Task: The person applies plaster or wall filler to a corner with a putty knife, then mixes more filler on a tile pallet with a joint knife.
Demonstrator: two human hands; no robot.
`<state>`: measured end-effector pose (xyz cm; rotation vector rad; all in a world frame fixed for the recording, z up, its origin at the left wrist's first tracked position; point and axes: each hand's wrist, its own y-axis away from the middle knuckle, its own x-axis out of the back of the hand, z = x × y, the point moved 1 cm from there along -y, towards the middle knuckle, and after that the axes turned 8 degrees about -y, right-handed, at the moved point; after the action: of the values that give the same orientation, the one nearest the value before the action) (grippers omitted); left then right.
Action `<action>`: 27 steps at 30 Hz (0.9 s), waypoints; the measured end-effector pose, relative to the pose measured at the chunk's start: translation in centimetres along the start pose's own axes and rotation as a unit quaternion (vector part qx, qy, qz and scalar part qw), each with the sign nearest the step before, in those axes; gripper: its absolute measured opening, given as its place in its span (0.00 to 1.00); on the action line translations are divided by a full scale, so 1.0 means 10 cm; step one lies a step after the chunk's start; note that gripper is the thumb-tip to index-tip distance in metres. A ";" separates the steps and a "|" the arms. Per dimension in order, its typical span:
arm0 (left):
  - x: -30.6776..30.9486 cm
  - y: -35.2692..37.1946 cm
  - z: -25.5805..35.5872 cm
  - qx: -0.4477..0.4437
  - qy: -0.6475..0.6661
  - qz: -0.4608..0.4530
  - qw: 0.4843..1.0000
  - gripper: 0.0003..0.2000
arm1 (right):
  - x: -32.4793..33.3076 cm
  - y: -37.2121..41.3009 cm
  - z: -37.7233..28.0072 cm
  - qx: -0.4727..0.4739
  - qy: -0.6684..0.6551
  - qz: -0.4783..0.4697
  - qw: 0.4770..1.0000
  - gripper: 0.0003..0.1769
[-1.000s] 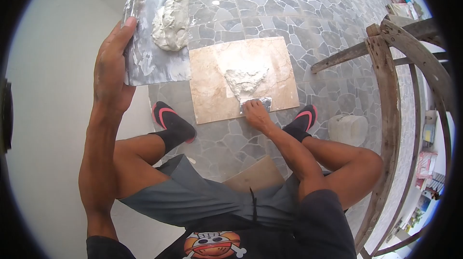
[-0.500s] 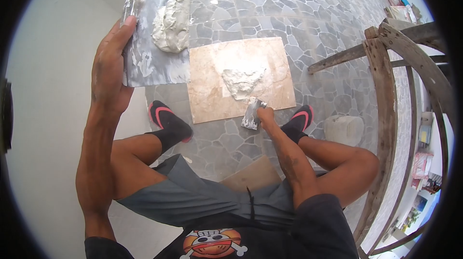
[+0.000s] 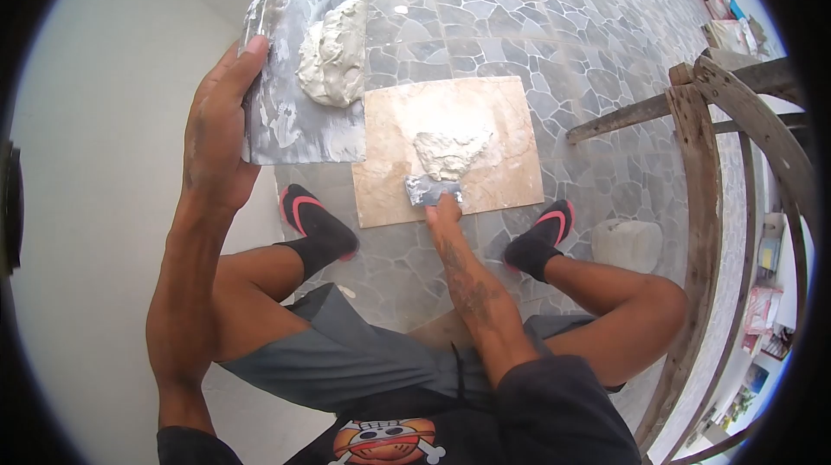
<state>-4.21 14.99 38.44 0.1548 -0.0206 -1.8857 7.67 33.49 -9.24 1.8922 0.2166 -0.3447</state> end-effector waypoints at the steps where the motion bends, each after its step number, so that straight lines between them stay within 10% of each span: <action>1: 0.01 0.00 0.00 0.000 -0.001 -0.002 1.000 0.24 | -0.04 0.06 0.00 -0.002 -0.038 -0.019 0.999 0.22; 9: 0.00 0.00 0.01 0.002 0.005 0.010 1.000 0.24 | -0.10 0.04 -0.20 0.041 0.132 -0.125 0.982 0.20; 19: -0.11 0.01 0.05 0.024 0.007 0.042 0.999 0.18 | -0.33 0.54 -0.45 -0.015 -0.075 -0.144 0.987 0.21; 27: -0.09 -0.07 -0.05 0.054 0.050 0.017 0.997 0.18 | -0.86 1.20 -1.03 0.115 0.062 -0.388 0.912 0.21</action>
<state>-4.56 16.09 37.93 0.3202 -0.0566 -1.8418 4.71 39.30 7.54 1.9904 1.0689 -0.8098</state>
